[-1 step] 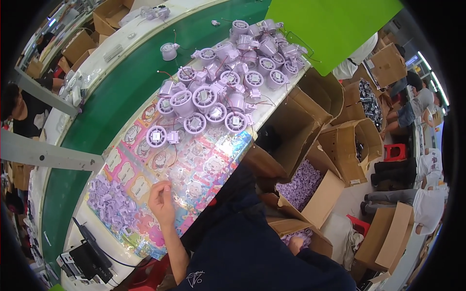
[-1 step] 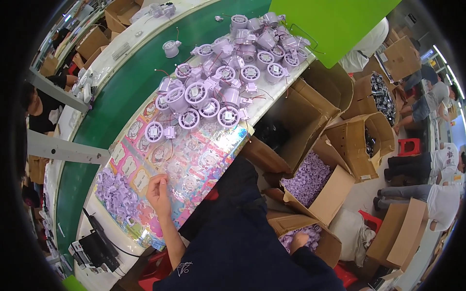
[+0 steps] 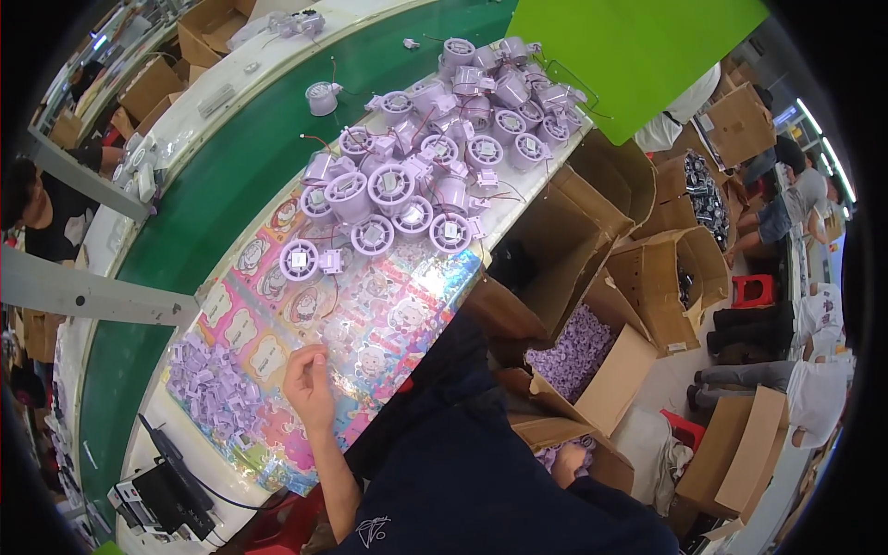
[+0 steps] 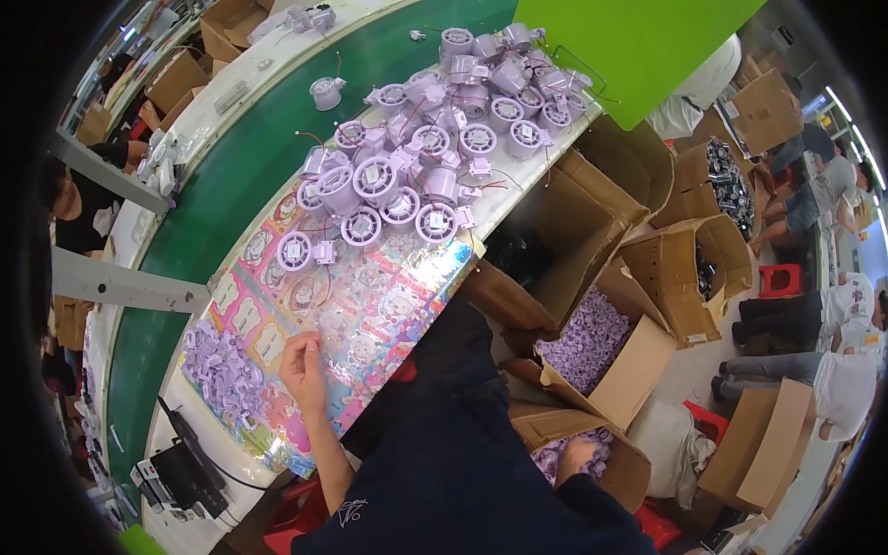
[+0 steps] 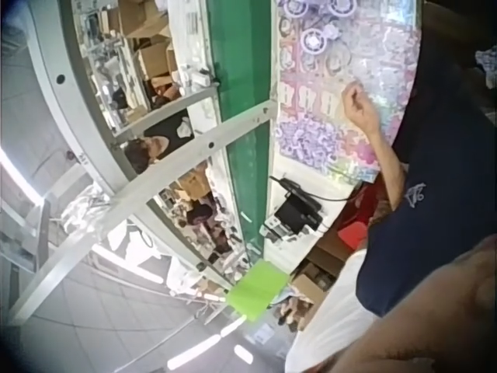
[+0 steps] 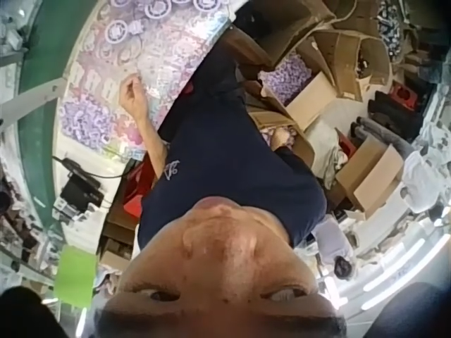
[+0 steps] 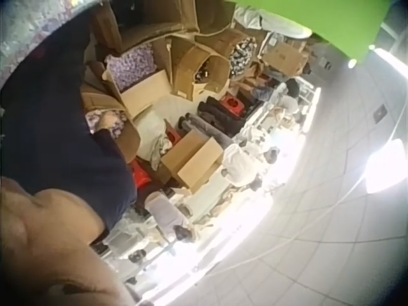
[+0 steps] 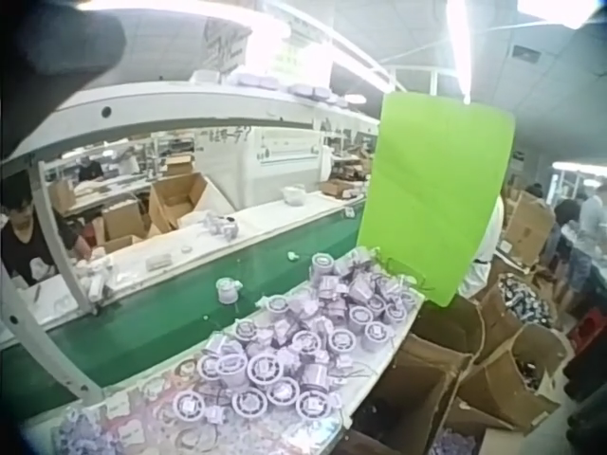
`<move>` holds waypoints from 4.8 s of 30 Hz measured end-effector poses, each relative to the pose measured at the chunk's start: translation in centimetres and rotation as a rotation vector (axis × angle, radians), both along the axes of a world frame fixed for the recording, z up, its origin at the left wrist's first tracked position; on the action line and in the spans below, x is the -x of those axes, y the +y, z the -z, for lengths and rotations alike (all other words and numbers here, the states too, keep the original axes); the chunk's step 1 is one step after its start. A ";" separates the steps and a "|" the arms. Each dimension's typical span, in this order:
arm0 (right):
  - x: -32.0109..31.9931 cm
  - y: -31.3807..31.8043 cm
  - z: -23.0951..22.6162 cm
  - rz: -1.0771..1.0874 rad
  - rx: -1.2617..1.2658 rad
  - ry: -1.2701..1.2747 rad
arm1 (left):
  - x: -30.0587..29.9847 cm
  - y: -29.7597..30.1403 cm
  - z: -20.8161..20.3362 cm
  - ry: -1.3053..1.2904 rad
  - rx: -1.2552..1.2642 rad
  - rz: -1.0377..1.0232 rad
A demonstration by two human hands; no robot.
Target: The person assembles small purple plastic bubble wand toys by snapping their components together by hand.
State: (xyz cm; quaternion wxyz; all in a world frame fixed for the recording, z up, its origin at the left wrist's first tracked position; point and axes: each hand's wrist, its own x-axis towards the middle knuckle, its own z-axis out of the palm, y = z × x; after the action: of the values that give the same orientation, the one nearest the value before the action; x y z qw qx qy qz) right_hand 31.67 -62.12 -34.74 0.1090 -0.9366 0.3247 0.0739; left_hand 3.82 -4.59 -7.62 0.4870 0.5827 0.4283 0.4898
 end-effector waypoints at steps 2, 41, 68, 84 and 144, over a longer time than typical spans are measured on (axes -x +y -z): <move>-2.5 10.2 -6.8 -0.297 -0.104 -0.332 | 1.3 -0.4 -0.5 0.052 -0.019 -0.062; 25.2 66.8 -34.1 -2.668 -0.895 0.256 | 0.4 -1.3 0.5 0.221 -0.055 -0.062; 16.6 65.4 -29.2 -2.390 -1.063 -0.208 | -4.8 25.9 -8.6 0.588 -0.459 -0.127; 16.3 65.9 -29.0 -2.347 -1.150 -0.248 | -7.7 35.6 -5.5 1.008 -0.298 -0.007; 11.4 61.3 -31.8 -1.567 -1.484 1.175 | 0.7 2.3 -2.0 -0.221 0.108 -0.201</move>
State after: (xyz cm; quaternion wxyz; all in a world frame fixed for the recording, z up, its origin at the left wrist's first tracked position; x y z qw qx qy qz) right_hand 20.27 -0.81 -2.98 0.3789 -0.4140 -0.4466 0.6969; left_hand 3.10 -2.33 -5.58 0.5102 0.4525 0.4540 0.5734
